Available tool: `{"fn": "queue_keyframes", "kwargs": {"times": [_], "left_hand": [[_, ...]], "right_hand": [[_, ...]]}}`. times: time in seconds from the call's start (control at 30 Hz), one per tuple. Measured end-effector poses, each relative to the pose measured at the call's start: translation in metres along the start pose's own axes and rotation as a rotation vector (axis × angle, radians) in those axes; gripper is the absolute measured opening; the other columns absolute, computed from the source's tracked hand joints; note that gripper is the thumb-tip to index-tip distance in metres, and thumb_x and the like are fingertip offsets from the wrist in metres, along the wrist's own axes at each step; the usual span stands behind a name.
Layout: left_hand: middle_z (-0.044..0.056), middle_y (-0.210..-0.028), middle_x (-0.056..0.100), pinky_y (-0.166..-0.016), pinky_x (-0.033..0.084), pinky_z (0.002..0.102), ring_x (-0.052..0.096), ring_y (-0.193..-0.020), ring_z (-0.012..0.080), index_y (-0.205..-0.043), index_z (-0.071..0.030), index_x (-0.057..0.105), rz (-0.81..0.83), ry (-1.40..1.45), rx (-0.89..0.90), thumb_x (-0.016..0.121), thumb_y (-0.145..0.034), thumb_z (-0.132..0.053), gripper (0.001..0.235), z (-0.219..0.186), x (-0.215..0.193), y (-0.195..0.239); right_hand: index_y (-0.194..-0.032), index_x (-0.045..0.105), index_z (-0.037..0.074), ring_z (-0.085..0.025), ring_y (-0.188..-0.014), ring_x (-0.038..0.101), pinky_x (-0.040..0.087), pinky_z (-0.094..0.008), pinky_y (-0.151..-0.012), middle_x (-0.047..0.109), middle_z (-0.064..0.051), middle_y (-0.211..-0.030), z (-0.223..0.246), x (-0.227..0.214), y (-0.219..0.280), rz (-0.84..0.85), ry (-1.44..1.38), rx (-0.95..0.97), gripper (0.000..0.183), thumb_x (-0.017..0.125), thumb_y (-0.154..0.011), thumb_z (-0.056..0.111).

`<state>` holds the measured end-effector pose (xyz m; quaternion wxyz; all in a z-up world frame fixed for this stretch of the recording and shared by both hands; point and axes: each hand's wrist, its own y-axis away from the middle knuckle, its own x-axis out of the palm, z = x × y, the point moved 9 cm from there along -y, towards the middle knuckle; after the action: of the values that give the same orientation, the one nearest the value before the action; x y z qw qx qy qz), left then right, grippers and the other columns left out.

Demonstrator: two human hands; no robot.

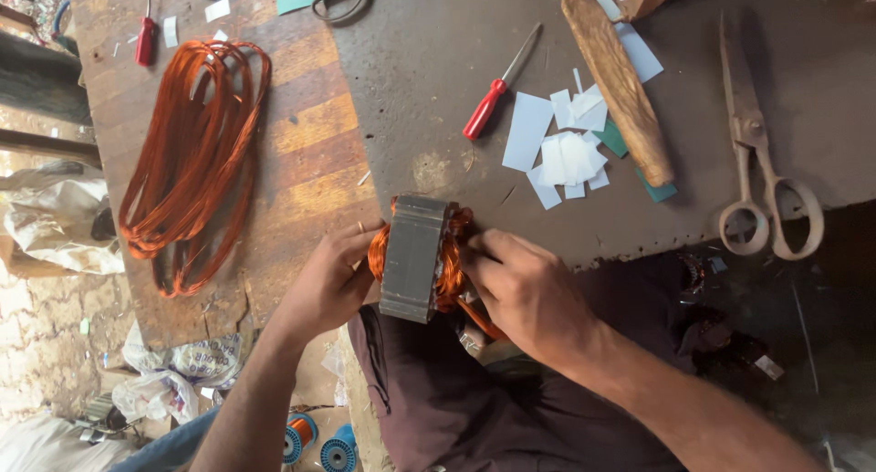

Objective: The person cuts strips of insulating paper using scissors and inserts them into the slots of a motor stator assembly by hand.

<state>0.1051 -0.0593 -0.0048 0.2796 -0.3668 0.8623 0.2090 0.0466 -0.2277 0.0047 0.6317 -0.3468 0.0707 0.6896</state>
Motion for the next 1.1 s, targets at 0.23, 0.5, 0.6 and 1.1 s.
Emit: {"fn": "queue_keyframes", "kwargs": {"times": [0.23,0.5,0.6,1.1], "left_hand": [[0.009,-0.120,0.071,-0.087,0.060,0.037,0.071,-0.106,0.0258,-0.109,-0.005,0.075,0.036,0.119,-0.039,0.072,-0.077,0.003,0.033,0.004,0.001,-0.007],[0.003,-0.122,0.076,-0.080,0.062,0.030,0.079,-0.097,0.0166,-0.107,-0.017,0.079,-0.111,-0.114,-0.129,0.080,-0.082,-0.007,0.027,0.008,0.000,0.002],[0.009,-0.124,0.072,-0.080,0.064,0.031,0.076,-0.100,0.0216,-0.110,-0.015,0.078,-0.107,-0.045,-0.127,0.080,-0.078,-0.005,0.033,0.006,-0.002,-0.003],[0.006,-0.097,0.073,-0.070,0.059,0.035,0.073,-0.081,0.0226,-0.104,-0.014,0.078,-0.148,-0.281,-0.109,0.079,-0.075,-0.009,0.029,-0.009,-0.013,-0.005]], "right_hand": [[-0.100,0.074,0.000,-0.032,-0.072,0.071,0.055,-0.042,-0.064,0.069,-0.012,-0.090,-0.021,0.005,0.001,0.120,-0.156,0.257,0.016,0.073,-0.084,0.002],[-0.097,0.075,0.002,-0.026,-0.076,0.070,0.057,-0.038,-0.064,0.069,-0.008,-0.096,-0.008,0.000,-0.001,-0.026,0.021,0.009,0.013,0.075,-0.084,0.004],[-0.092,0.073,0.001,-0.024,-0.075,0.069,0.057,-0.037,-0.062,0.066,-0.008,-0.093,-0.006,0.005,0.005,0.010,0.044,-0.004,0.009,0.075,-0.084,0.005],[-0.086,0.073,0.004,-0.024,-0.070,0.068,0.054,-0.039,-0.058,0.064,-0.008,-0.085,-0.007,0.001,-0.005,-0.046,0.009,0.052,0.007,0.077,-0.082,0.006]]}}
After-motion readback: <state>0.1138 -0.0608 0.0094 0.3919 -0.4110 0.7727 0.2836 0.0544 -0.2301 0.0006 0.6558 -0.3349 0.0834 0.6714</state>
